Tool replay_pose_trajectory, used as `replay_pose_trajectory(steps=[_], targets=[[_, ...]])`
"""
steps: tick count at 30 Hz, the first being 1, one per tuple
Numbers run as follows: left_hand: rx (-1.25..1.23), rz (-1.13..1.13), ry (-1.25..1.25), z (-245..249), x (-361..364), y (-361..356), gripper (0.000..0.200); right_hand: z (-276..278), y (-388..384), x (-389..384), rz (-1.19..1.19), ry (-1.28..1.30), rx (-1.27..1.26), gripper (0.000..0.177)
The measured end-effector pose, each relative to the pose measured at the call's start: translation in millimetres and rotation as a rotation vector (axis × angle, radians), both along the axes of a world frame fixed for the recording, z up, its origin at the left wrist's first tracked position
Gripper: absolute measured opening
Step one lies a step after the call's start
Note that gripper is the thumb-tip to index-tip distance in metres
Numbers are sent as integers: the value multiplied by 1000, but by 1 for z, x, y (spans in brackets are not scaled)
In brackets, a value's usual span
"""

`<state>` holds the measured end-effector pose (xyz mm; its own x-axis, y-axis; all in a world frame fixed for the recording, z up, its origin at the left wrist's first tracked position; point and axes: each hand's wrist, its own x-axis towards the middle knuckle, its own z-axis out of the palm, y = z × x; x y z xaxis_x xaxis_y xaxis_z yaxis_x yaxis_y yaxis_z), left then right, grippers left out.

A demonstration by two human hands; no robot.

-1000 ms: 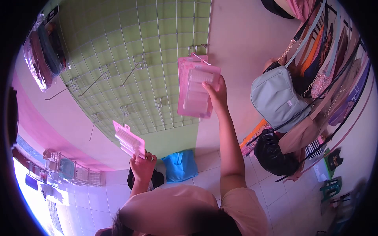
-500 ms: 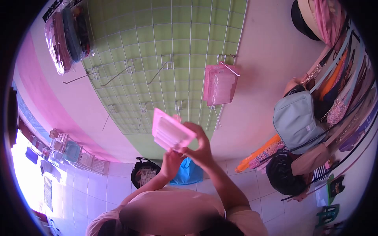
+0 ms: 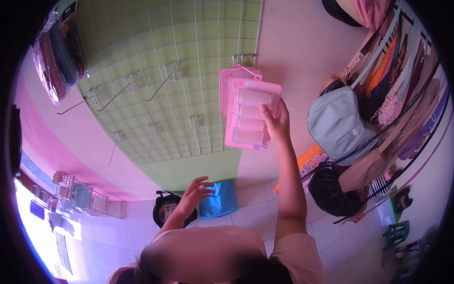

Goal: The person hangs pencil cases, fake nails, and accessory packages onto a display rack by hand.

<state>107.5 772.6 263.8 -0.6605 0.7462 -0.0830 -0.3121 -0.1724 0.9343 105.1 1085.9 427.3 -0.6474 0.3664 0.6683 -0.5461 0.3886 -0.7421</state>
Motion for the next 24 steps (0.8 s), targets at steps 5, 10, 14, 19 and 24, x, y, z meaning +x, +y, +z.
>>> replay_pose_trajectory(steps=[5,10,14,19,24], targets=[[-17,227,-115,-9,-5,-34,45,5,-1,-6,-5,-29,-70,53],[-53,425,-170,-23,-4,-63,38,-2,6,-39,81,-75,-138,47],[-97,624,-224,-45,0,-82,34,-39,32,-84,-169,-58,-134,41],[-204,871,-245,-59,23,-126,33,-62,19,-90,-311,57,-161,42],[-397,1089,-264,-96,55,-204,37,-91,-36,-66,-497,71,-62,53]])
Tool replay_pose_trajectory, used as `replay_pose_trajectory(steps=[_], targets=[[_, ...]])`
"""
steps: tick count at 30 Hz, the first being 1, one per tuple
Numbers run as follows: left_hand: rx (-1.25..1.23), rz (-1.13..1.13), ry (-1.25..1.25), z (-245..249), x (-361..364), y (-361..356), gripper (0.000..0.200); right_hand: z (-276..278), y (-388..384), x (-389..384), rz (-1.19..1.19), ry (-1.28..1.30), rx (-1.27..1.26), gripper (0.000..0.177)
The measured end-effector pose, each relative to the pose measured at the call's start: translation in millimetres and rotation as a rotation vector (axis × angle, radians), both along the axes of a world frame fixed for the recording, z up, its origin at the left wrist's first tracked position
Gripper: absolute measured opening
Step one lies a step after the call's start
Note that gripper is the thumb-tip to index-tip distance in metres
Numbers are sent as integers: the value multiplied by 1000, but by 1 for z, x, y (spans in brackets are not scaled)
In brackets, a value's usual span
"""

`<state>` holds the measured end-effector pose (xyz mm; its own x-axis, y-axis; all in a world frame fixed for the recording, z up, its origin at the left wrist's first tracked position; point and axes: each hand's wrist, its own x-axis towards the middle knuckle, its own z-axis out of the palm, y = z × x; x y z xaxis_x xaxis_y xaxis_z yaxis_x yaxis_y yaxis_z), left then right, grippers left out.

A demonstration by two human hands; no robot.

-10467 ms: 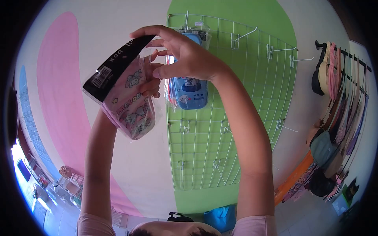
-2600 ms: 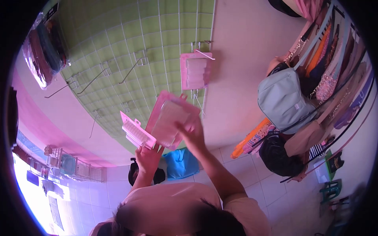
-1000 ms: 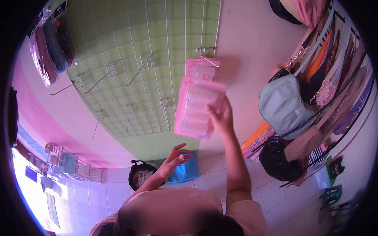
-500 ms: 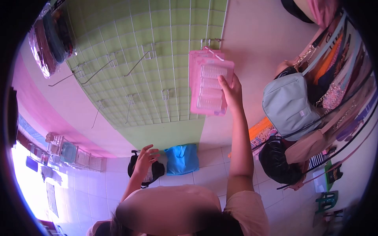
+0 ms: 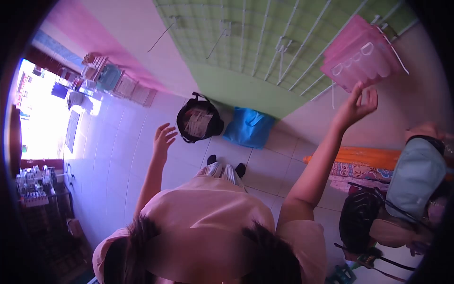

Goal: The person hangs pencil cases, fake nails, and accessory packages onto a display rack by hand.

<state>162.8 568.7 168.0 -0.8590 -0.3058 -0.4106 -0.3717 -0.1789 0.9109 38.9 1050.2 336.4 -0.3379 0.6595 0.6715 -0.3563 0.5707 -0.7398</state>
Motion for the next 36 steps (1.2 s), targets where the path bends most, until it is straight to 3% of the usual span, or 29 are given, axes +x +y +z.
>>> replay_pose_trajectory(steps=[2,4,6,8,12,16,18,23,27,30,34,36], targets=[[-37,71,-51,-10,12,-32,37,-6,-41,20,17,81,-159,46],[-64,134,-113,-20,21,-60,37,-42,-62,30,-107,158,138,37],[-66,162,-157,-27,26,-81,36,-71,-108,49,-151,33,388,31],[-48,159,-189,-45,25,-107,37,-117,-152,64,-11,-114,424,27],[77,67,-225,-87,13,-165,39,-221,-251,90,364,-450,-7,25],[95,-108,-407,-137,-6,-222,35,-329,-336,105,386,-806,-322,27],[83,-248,-438,-149,-4,-243,35,-346,-386,107,420,-863,-770,24],[110,-358,-486,-154,-32,-281,36,-393,-443,105,663,-1392,-1204,22],[-36,-455,-502,-171,-62,-278,36,-418,-464,104,658,-1487,-1229,22],[-178,-662,-325,-222,-83,-268,33,-438,-467,86,743,-1463,-1246,23],[-69,-747,-474,-305,-118,-240,35,-505,-479,50,826,-1390,-1256,25],[25,-685,-513,-351,-131,-226,36,-546,-489,34,809,-1343,-1269,25]])
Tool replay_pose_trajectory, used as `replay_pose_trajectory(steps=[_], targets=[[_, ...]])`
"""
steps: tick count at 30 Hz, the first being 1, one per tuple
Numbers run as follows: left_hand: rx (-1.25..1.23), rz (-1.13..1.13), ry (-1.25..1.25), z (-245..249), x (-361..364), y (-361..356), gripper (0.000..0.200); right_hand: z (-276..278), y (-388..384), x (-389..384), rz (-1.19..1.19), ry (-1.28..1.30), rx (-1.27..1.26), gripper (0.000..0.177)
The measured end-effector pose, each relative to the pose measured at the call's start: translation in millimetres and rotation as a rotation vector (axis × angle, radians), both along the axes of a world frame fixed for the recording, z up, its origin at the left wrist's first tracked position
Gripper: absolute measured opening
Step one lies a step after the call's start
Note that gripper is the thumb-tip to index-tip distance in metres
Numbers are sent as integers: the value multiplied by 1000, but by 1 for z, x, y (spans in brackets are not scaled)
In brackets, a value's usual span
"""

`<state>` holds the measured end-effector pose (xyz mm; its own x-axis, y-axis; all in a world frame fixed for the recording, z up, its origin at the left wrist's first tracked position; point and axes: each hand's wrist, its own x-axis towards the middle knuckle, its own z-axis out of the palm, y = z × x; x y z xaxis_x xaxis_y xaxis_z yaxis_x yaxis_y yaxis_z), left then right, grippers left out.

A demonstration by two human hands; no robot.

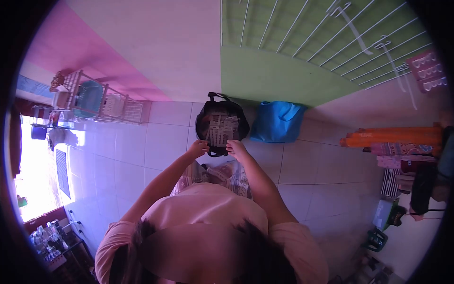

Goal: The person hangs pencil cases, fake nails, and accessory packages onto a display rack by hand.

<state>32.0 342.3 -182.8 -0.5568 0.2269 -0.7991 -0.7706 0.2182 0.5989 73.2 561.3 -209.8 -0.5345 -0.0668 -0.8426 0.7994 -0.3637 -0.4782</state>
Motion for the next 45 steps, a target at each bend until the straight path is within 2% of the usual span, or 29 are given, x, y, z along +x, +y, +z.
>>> replay_pose_trajectory(steps=[1,4,6,7,10,12,13,15,17,19,20,22,24,28,30,33,36,37,38,40,42,45], targets=[[29,45,-31,-23,-5,4,37,-21,-4,-8,-24,1,1,24],[-8,55,151,-158,-11,8,39,-99,-18,-24,-46,46,15,22],[-115,20,256,-176,-9,18,44,-156,-23,-27,15,125,49,21],[-170,2,316,-187,-13,21,47,-187,-26,-32,36,144,167,22],[-347,-140,513,-279,-20,20,52,-261,-38,-40,56,155,460,28],[-347,-126,491,-315,-31,23,56,-294,-41,-45,21,109,574,33],[-348,-119,476,-330,-33,23,58,-308,-49,-46,-62,214,693,35],[-329,-122,456,-338,-35,25,64,-375,-56,-45,-222,430,928,37],[-310,-128,404,-330,-35,27,70,-419,-53,-39,-118,318,911,36],[-285,-144,320,-321,-33,30,76,-420,-52,-37,-82,230,880,36],[-303,-183,338,-330,-34,30,80,-396,-51,-34,-93,198,861,35],[-342,-264,372,-372,-32,28,88,-362,-52,-31,-136,110,775,34],[-311,-159,372,-411,-29,29,101,-341,-52,-35,-200,7,646,32],[-406,-104,463,-456,-28,42,124,-330,-48,-36,-24,94,687,35],[-451,-71,442,-444,-24,49,129,-352,-38,-37,159,171,745,42],[-633,-139,299,-390,-29,64,132,-346,-29,-45,-39,231,1154,52],[-732,-188,238,-356,-33,71,133,-379,-8,-61,34,248,1174,49],[-744,-190,239,-354,-32,72,133,-379,-4,-64,23,180,1091,48],[-709,-185,291,-357,-31,70,132,-355,-3,-68,13,113,1005,48],[-642,-174,395,-371,-27,61,131,-341,-5,-71,8,93,816,49],[-601,-108,483,-392,-24,59,128,-350,-4,-71,16,183,614,53],[-556,-34,512,-398,-23,54,120,-364,-15,-72,-71,265,693,50]])
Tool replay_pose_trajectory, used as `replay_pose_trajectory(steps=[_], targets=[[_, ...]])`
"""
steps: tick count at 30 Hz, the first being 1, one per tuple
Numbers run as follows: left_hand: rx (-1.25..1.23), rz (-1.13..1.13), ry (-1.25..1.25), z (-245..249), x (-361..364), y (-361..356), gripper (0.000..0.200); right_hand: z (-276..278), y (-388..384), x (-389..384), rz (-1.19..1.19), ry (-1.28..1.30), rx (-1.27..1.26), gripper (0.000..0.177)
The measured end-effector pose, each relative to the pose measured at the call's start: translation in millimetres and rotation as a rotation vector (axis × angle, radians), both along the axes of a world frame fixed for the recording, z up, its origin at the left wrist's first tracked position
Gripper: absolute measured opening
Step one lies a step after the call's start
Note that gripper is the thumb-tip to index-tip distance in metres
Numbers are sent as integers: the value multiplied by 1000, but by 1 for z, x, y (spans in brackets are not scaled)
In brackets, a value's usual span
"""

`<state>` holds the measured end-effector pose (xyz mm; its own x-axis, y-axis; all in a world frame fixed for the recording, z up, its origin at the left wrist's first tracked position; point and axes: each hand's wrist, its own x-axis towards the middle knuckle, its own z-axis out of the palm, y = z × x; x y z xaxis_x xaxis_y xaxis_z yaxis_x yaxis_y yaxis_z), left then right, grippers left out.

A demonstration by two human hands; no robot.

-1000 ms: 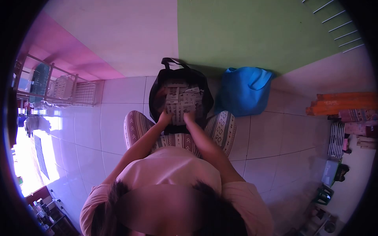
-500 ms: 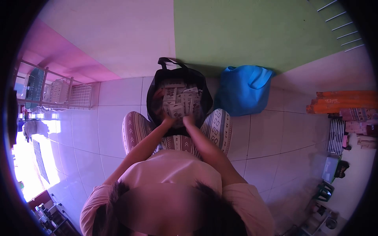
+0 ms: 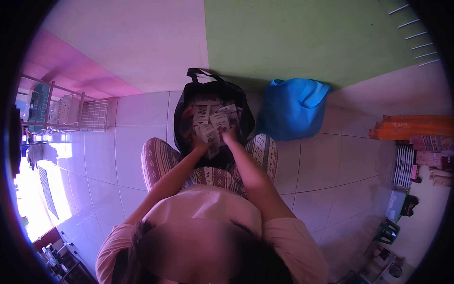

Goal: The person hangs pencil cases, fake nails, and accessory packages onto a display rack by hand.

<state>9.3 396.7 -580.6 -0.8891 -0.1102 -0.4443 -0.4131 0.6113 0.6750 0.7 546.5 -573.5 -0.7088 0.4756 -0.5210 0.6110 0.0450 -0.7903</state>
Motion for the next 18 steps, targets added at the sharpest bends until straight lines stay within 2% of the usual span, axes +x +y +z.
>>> replay_pose_trajectory(steps=[3,6,10,12,15,18], targets=[[116,64,-102,5,-1,-7,100,24,-6,1,-3,15,-62,60],[256,110,-252,6,-3,-18,82,13,-3,-2,94,-77,-305,62],[357,128,-306,17,-5,-23,73,8,-1,-6,162,-72,-54,62],[424,166,-261,46,-3,-21,70,34,-3,-11,116,-17,57,58],[529,210,-240,60,-3,-24,66,70,13,-15,-22,258,-88,59],[685,236,-341,75,-5,-33,64,109,32,-10,105,115,-412,45]])
